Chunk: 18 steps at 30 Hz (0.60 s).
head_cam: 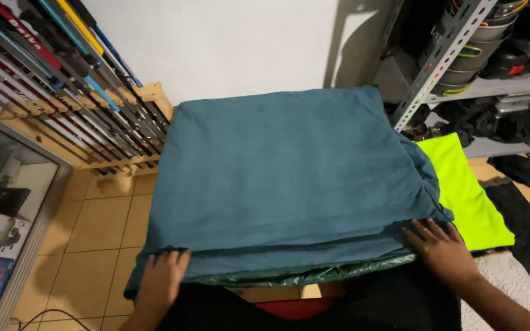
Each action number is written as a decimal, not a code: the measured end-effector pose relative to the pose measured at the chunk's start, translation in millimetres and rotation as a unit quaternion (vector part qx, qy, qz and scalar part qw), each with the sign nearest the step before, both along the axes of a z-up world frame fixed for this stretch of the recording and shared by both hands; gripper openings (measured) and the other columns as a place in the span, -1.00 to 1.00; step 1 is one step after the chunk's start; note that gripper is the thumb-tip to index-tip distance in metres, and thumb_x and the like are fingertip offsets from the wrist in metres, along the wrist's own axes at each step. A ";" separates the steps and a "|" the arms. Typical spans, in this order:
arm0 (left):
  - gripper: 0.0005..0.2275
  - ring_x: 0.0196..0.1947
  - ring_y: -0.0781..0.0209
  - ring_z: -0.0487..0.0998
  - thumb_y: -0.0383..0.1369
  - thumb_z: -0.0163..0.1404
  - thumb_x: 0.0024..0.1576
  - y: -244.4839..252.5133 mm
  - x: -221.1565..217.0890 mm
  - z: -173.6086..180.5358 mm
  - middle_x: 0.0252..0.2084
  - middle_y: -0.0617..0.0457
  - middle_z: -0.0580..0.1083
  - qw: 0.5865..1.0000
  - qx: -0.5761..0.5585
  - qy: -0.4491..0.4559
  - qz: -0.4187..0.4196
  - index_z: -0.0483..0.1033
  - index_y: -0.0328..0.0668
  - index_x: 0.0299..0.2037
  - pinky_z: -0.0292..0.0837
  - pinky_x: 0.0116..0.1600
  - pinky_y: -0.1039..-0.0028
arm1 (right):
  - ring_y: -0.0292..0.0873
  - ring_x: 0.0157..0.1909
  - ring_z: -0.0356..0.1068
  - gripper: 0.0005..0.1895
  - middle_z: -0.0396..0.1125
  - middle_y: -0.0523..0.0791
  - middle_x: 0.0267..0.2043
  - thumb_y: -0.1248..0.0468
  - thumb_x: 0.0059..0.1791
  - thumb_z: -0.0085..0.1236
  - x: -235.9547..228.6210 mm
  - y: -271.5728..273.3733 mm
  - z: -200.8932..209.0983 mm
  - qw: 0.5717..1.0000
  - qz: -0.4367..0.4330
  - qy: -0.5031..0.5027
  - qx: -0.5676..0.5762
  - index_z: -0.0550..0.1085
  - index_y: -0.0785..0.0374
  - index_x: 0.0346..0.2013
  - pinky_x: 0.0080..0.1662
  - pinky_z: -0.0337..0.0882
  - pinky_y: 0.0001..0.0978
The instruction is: Folding a large piece of blue and green fabric and placing it into a black plastic storage bin.
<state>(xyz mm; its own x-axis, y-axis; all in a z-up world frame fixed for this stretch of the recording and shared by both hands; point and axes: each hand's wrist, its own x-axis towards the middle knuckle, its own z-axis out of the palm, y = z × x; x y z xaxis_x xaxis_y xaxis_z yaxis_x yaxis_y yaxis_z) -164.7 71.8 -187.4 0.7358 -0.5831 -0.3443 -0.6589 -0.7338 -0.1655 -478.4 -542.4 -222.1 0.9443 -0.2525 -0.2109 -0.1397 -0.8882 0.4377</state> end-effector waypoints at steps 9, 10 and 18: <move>-0.48 0.11 0.13 0.64 -0.37 -0.16 0.18 40.0 -15.4 78.8 0.11 0.18 0.56 0.970 -0.005 0.148 0.195 0.20 0.56 0.33 0.52 0.20 0.27 | -0.14 0.46 0.15 -0.18 0.09 -0.42 0.48 0.12 -0.18 0.02 -52.2 -20.5 5.5 0.987 0.116 -0.113 0.019 0.14 -0.37 0.40 0.33 0.25 -0.08; -0.48 0.11 0.13 0.64 -0.37 -0.16 0.18 43.9 -13.2 79.8 0.11 0.18 0.56 0.969 -0.005 0.150 0.195 0.20 0.56 0.33 0.52 0.20 0.27 | -0.14 0.46 0.15 -0.18 0.09 -0.42 0.48 0.12 -0.18 0.02 -57.2 -23.1 10.2 0.987 0.117 -0.111 0.019 0.14 -0.37 0.40 0.33 0.25 -0.08; -0.61 0.27 0.49 0.56 -0.19 0.21 0.13 52.0 -1.1 97.9 0.29 0.43 0.48 0.892 0.124 0.349 0.258 0.59 0.54 0.19 0.40 0.43 0.47 | -0.56 0.16 0.66 -0.54 0.72 -0.60 0.07 0.24 -0.12 0.34 -75.8 -48.4 56.7 0.872 -0.209 0.021 0.442 0.79 -0.43 -0.03 0.22 0.48 -0.54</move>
<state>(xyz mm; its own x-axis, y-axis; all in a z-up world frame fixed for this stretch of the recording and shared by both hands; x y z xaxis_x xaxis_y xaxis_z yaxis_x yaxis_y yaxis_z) -165.7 123.8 -89.4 0.4406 -0.0705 -0.8950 -0.2505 -0.9670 -0.0472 -554.2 -590.7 -165.4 0.7953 -0.2937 -0.5303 -0.5326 -0.7563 -0.3799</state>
